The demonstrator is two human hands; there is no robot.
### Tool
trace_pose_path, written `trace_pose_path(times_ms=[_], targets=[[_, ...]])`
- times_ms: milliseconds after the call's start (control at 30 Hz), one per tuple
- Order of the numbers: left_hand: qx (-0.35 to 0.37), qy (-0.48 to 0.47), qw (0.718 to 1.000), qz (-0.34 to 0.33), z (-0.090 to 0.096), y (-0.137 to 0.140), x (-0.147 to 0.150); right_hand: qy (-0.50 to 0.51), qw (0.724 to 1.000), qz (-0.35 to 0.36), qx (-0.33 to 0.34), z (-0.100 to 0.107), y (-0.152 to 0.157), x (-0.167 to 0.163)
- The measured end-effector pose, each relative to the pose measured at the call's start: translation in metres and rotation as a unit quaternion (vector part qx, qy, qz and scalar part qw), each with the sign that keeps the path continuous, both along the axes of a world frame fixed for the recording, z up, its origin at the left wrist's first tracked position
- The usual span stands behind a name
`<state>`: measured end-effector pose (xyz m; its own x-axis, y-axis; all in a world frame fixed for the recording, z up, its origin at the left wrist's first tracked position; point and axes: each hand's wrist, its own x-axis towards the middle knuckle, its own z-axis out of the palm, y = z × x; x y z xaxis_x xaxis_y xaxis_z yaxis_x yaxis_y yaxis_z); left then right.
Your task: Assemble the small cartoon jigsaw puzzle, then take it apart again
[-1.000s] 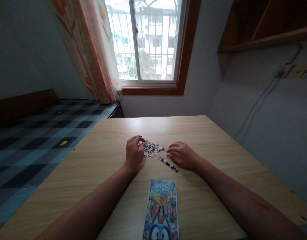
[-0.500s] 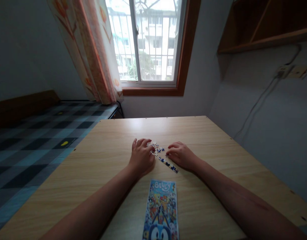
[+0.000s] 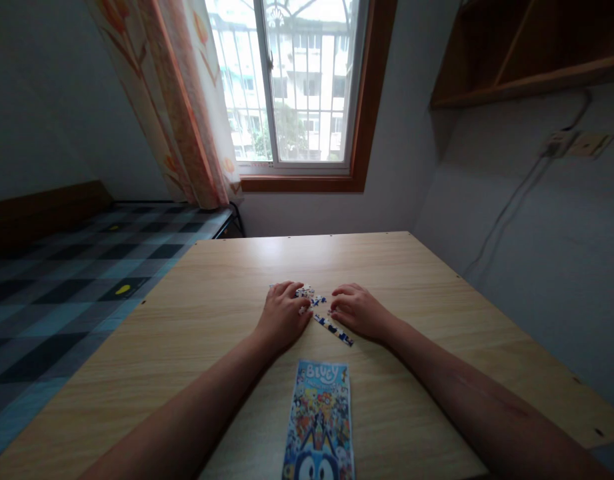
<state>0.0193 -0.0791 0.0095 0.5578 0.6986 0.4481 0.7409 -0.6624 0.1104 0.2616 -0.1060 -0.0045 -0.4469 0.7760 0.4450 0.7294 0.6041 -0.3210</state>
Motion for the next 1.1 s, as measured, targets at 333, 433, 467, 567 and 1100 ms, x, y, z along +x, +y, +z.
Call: trace_pose_path(times_ms=[333, 433, 467, 567, 1100], targets=[[0.069, -0.07, 0.995, 0.025, 0.007, 0.007, 0.0, 0.001, 0.999, -0.023, 0.022, -0.003, 0.0, -0.003], [0.041, -0.122, 0.989, 0.076, 0.005, 0.014, -0.004, 0.001, 0.999, -0.03, 0.025, -0.002, -0.001, -0.002], [0.026, -0.138, 0.986, 0.092, 0.003, 0.016, -0.006, -0.001, 0.999, -0.028, 0.021, -0.002, -0.001, -0.002], [-0.021, -0.164, 0.977, 0.132, -0.002, 0.023, -0.012, -0.018, 1.0, -0.012, -0.003, -0.002, -0.003, -0.004], [-0.074, -0.153, 0.979, 0.112, -0.019, 0.041, -0.016, -0.069, 0.989, 0.039, -0.122, -0.003, -0.005, -0.009]])
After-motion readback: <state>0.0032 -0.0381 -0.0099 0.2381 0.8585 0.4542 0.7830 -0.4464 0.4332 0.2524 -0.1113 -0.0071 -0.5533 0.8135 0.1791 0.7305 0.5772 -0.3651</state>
